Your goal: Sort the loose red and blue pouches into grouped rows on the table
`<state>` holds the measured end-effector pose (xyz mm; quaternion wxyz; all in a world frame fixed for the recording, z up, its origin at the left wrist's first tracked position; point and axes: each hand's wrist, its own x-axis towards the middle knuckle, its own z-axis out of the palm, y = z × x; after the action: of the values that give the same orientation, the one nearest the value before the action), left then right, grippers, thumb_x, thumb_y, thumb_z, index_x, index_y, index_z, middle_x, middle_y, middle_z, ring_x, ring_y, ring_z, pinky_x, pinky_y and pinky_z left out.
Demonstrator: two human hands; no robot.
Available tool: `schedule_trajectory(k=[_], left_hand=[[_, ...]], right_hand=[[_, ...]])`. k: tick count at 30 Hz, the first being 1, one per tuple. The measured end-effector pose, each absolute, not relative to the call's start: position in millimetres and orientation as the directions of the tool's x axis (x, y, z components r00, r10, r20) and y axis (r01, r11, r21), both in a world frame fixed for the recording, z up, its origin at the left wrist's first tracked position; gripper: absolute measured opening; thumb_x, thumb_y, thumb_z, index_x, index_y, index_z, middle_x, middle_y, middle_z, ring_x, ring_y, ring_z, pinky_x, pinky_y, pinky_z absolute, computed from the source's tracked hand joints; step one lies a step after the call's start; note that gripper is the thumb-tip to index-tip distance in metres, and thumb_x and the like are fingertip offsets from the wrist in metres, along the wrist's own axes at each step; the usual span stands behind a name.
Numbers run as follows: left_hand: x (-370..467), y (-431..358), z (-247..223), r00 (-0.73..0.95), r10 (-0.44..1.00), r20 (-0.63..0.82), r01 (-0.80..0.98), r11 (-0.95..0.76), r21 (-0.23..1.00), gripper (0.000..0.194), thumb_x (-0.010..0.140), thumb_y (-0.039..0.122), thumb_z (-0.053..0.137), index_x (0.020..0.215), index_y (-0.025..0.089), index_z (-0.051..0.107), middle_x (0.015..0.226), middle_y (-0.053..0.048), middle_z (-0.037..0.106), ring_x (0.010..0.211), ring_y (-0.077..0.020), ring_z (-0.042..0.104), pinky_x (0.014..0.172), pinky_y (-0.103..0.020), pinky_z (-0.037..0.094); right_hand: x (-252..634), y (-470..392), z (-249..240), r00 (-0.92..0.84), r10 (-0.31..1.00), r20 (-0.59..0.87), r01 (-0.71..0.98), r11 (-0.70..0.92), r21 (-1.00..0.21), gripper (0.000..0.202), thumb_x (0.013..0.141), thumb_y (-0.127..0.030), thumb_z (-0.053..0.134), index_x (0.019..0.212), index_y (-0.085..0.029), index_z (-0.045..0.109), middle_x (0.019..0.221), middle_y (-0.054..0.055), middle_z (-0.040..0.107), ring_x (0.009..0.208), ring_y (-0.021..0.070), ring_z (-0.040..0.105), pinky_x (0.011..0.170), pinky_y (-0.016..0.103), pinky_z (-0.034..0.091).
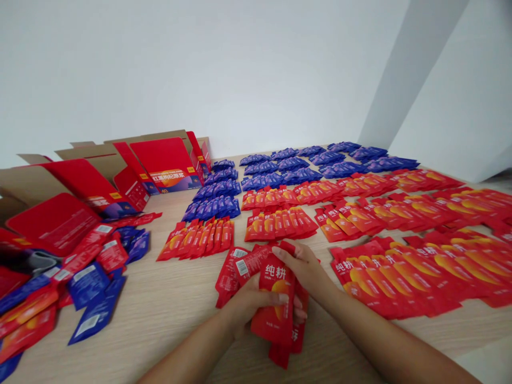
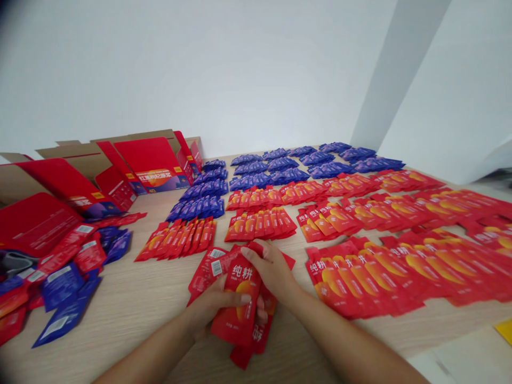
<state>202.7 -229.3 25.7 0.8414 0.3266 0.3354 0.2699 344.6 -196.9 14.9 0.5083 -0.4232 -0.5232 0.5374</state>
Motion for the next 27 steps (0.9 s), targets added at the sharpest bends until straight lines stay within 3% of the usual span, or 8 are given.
schedule_trajectory(k=[5,9,11,13,14,16,20,27], left_hand=[[202.8,-229.0,26.1,0.621,0.702,-0.348,-0.262,0.605,0.752,0.024,0.061,0.019,0.077,0.081,0.011,0.068,0.073,-0.01,0.072,0.056,-0.0173,0.065,0.059,-0.029,0.053],[197.0,-219.3,23.5,0.475,0.831,-0.289,-0.386,0.492,0.781,0.02,0.064,0.018,0.074,0.081,0.01,0.067,0.069,-0.008,0.07,0.056,-0.0159,0.064,0.057,-0.026,0.052],[193.1,-212.4,20.6,0.37,0.883,-0.288,-0.437,0.439,0.785,0.018,0.065,0.017,0.073,0.08,0.01,0.066,0.069,-0.007,0.07,0.058,-0.0164,0.065,0.058,-0.026,0.053],[190.4,-206.7,16.8,0.284,0.907,-0.311,-0.464,0.414,0.783,0.017,0.066,0.017,0.072,0.08,0.011,0.065,0.068,-0.006,0.07,0.059,-0.017,0.066,0.059,-0.027,0.054],[189.6,-204.8,14.7,0.251,0.91,-0.329,-0.469,0.412,0.781,0.017,0.066,0.017,0.072,0.081,0.011,0.065,0.068,-0.006,0.07,0.058,-0.0171,0.066,0.059,-0.028,0.054],[189.3,-203.2,11.1,0.224,0.903,-0.367,-0.462,0.43,0.776,0.016,0.066,0.016,0.071,0.08,0.011,0.065,0.066,-0.006,0.07,0.058,-0.0173,0.066,0.06,-0.029,0.055],[190.6,-204.8,8.1,0.264,0.891,-0.369,-0.447,0.452,0.772,0.017,0.068,0.02,0.071,0.079,0.009,0.066,0.068,-0.008,0.071,0.06,-0.0181,0.067,0.061,-0.028,0.055],[196.6,-204.0,11.2,0.202,0.896,-0.396,-0.489,0.442,0.752,0.019,0.077,0.029,0.066,0.08,0.01,0.063,0.07,-0.008,0.07,0.057,-0.0154,0.065,0.058,-0.027,0.056]], right_hand=[[349.0,-192.4,18.5,-0.153,0.988,0.021,-0.142,-0.001,-0.99,0.04,0.082,-0.058,0.05,0.072,-0.02,0.059,0.065,0.001,0.064,0.059,0.0174,0.059,0.054,0.027,0.045],[372.8,-179.5,26.9,-0.055,0.985,0.162,0.17,0.169,-0.971,0.05,0.092,-0.055,0.026,0.093,-0.021,0.062,0.079,0.006,0.069,0.075,0.021,0.065,0.07,0.034,0.049],[387.4,-173.6,28.4,-0.078,0.974,0.214,0.587,0.218,-0.78,0.038,0.093,-0.045,0.033,0.091,-0.02,0.062,0.084,0.008,0.069,0.081,0.0215,0.064,0.075,0.034,0.047],[398.0,-171.6,27.3,-0.12,0.984,0.128,0.875,0.166,-0.455,0.027,0.089,-0.038,0.045,0.087,-0.018,0.063,0.087,0.011,0.07,0.085,0.0243,0.064,0.074,0.034,0.046],[400.9,-172.1,26.0,-0.135,0.989,0.066,0.936,0.149,-0.32,0.025,0.086,-0.038,0.051,0.087,-0.017,0.063,0.091,0.014,0.069,0.088,0.0264,0.064,0.074,0.034,0.046],[402.4,-175.0,23.2,-0.17,0.985,-0.036,0.966,0.159,-0.204,0.028,0.079,-0.04,0.061,0.091,-0.015,0.064,0.099,0.018,0.068,0.094,0.0307,0.064,0.073,0.036,0.047],[398.2,-179.5,21.7,-0.243,0.964,-0.109,0.943,0.208,-0.258,0.032,0.071,-0.035,0.07,0.093,-0.013,0.063,0.102,0.02,0.068,0.095,0.034,0.064,0.073,0.036,0.046],[414.2,-174.3,33.6,-0.289,0.953,-0.094,0.883,0.227,-0.41,0.01,0.079,-0.023,0.056,0.088,-0.018,0.059,0.089,0.008,0.07,0.081,0.023,0.065,0.064,0.027,0.042]])
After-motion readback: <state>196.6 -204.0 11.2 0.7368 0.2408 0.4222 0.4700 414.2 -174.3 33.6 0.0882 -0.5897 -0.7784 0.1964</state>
